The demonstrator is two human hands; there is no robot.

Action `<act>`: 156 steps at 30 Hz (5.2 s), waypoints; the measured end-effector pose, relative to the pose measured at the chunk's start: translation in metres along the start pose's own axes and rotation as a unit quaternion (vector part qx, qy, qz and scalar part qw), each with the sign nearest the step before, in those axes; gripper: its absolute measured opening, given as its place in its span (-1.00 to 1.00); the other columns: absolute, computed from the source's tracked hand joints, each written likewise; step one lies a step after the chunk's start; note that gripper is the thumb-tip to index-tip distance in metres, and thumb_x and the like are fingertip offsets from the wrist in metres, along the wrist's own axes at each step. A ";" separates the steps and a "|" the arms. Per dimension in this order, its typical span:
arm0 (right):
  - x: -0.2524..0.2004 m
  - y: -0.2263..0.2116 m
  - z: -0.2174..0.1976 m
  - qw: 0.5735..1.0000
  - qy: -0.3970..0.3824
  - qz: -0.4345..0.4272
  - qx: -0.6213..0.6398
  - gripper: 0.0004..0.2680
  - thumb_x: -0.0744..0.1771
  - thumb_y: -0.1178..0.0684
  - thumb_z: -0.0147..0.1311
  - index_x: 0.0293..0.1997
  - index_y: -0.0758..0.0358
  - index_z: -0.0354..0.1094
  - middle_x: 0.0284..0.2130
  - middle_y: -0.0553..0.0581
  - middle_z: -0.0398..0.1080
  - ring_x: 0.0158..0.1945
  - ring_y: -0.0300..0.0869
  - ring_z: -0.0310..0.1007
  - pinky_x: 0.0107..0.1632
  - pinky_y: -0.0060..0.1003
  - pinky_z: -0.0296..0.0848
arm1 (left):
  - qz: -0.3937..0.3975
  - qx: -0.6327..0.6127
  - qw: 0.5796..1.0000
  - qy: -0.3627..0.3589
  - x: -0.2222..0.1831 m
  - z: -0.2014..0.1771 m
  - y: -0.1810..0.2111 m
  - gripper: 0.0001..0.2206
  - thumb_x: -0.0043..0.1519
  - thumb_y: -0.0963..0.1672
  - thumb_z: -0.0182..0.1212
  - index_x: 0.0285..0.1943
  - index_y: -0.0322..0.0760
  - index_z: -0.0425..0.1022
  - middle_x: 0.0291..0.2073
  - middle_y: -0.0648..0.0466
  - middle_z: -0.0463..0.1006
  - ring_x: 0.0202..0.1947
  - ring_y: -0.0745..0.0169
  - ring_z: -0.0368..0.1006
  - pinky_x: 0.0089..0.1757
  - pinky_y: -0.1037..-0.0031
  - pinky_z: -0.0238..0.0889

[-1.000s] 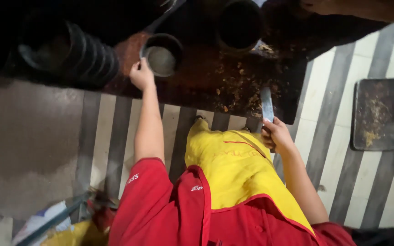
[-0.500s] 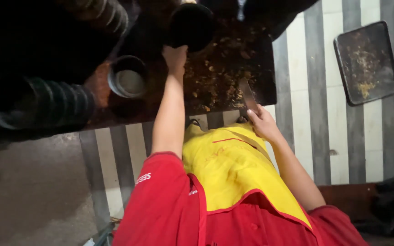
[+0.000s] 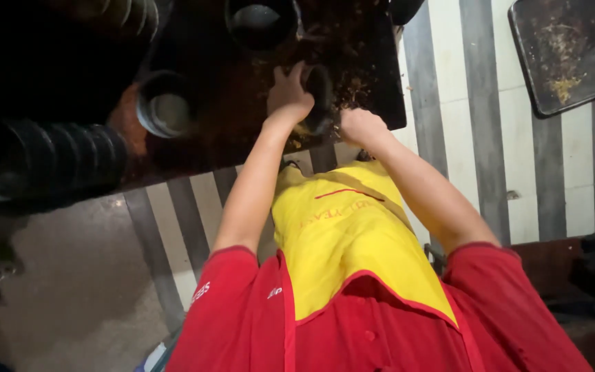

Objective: The person scrapes the inside of metal containers with a knife, shakes out the debris, and stacks them. They then scrape the work surface with the knife and collect the scrapings into a container.

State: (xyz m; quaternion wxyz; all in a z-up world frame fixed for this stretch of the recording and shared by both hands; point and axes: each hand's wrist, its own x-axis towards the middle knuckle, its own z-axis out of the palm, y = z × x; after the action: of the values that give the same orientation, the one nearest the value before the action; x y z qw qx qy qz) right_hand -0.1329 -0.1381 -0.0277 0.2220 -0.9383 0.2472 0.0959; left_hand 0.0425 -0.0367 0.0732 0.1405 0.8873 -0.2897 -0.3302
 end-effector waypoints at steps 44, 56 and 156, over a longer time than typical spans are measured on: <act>-0.034 -0.022 -0.028 0.991 -0.121 0.047 0.024 -0.73 0.31 0.12 0.04 0.09 0.39 0.23 -0.23 0.46 0.48 -0.13 0.30 0.53 -0.11 0.16 0.51 | 0.119 -0.129 0.965 0.197 -0.005 0.070 -0.047 -0.56 0.08 -0.12 0.34 0.12 -0.19 0.31 -0.06 -0.22 0.59 -0.01 -0.38 0.52 -0.01 -0.02 0.41; -0.002 0.019 0.041 0.991 -0.127 0.003 0.052 -0.80 0.36 0.05 0.04 -0.02 0.36 0.30 -0.22 0.48 0.50 -0.12 0.31 0.54 -0.07 0.17 0.51 | 0.169 -0.111 0.925 0.321 -0.015 0.078 -0.040 -0.43 0.09 -0.28 0.10 0.32 0.06 0.39 0.16 -0.16 0.43 -0.01 -0.33 0.55 -0.04 0.11 0.47; -0.018 -0.023 -0.022 0.990 -0.121 0.070 0.028 -0.75 0.37 0.11 -0.05 0.17 0.32 0.28 -0.13 0.44 0.49 -0.01 0.27 0.53 0.03 0.13 0.50 | 0.070 -0.134 0.962 0.227 0.018 0.055 -0.048 -0.53 0.08 -0.12 0.29 0.19 -0.19 0.31 -0.18 -0.31 0.63 -0.10 -0.45 0.53 -0.04 -0.05 0.39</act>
State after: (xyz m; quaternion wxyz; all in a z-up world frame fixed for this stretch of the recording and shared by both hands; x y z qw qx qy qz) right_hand -0.1352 -0.1229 0.0056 0.2686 -0.8937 0.2864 0.2169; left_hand 0.0370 -0.0127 0.0026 0.3433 0.8893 -0.2646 -0.1458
